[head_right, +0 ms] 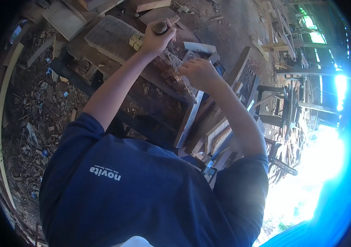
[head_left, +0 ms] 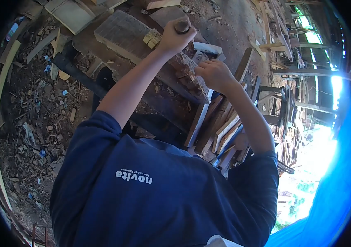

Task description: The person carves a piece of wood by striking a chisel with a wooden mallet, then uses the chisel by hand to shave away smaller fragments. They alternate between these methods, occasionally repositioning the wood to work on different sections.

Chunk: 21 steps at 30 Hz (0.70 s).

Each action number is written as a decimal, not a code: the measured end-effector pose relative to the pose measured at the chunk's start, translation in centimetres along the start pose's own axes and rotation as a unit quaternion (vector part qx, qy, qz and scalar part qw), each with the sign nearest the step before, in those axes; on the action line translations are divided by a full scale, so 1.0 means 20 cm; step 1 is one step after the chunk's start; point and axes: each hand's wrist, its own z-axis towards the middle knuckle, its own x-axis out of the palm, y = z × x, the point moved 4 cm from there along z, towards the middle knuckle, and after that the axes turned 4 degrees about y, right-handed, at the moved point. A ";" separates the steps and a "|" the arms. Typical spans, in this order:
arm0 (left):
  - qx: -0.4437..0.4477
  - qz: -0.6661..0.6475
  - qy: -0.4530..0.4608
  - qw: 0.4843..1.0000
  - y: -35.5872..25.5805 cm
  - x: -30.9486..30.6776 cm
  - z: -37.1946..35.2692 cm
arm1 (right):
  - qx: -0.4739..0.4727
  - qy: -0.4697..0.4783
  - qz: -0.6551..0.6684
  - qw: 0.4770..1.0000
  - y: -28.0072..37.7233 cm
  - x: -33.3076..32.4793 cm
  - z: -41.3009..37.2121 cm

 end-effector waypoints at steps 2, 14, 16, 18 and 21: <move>-0.002 0.001 -0.006 1.000 0.01 0.00 0.00 | 0.092 -0.011 0.159 0.983 -0.03 0.07 -0.04; -0.002 0.045 0.016 0.999 0.05 0.00 0.03 | 0.576 -0.221 0.289 0.732 -0.08 0.34 -0.36; -0.001 0.056 0.017 0.998 0.03 0.01 0.04 | 0.508 -0.356 0.398 0.675 0.09 0.09 -0.35; -0.014 -0.002 0.012 1.000 0.02 0.01 0.03 | 0.382 -0.485 0.417 0.667 0.26 -0.22 -0.39; 0.007 -0.003 0.014 1.000 0.03 0.02 0.03 | 0.329 -0.467 0.114 0.813 0.64 -0.79 -0.52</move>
